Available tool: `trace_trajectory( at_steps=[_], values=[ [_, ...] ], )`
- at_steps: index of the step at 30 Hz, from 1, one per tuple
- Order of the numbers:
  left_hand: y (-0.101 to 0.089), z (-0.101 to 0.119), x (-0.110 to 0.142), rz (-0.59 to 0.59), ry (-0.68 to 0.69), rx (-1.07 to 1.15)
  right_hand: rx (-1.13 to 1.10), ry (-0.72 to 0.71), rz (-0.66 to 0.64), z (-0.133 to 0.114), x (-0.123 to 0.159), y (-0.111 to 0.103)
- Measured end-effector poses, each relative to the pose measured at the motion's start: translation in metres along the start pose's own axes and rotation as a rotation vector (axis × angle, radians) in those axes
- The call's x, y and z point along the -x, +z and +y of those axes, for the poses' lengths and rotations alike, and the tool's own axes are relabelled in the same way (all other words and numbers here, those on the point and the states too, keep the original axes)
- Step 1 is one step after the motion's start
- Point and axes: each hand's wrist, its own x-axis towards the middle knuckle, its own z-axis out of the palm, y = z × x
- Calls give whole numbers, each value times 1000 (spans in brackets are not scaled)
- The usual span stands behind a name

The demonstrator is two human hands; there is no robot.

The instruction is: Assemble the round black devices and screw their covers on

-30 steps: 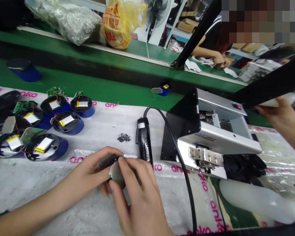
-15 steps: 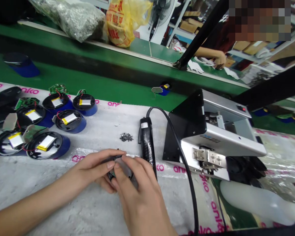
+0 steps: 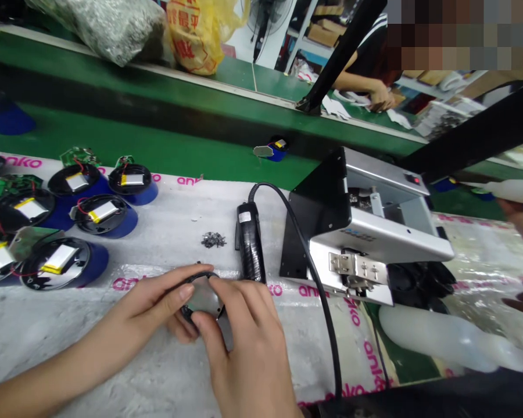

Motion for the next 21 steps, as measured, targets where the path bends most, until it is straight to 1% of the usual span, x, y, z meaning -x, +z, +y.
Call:
trace_trajectory(
  at_steps=[5,9,10,12,14,15,16,18,19,20,21],
  values=[
    [0,-2,2,4,38,-41,13,28,31,-6,-1,4],
    [1,1,0,-18,49,-41,24,0,9,2,2,4],
    [2,1,-1,-31,49,-33,45,-33,1,7,2,2],
    [2,2,-2,-63,54,-12,98,-162,-17,16,-4,-4],
    [0,1,-3,-82,81,-37,123,-387,-53,16,-16,-9],
    [-1,0,-2,-70,117,-97,121,-465,-21,9,-25,-10],
    [-3,0,-1,-37,161,-175,114,-526,2,-3,-34,-10],
    [-5,-1,2,50,228,-308,98,-664,19,-44,-51,-3],
    [-5,-2,3,95,244,-347,98,-782,-86,-70,-57,6],
    [-6,-2,3,121,246,-363,95,-916,-239,-97,-63,19],
    [-7,-2,1,121,240,-369,98,-973,-300,-123,-67,36]
  ],
)
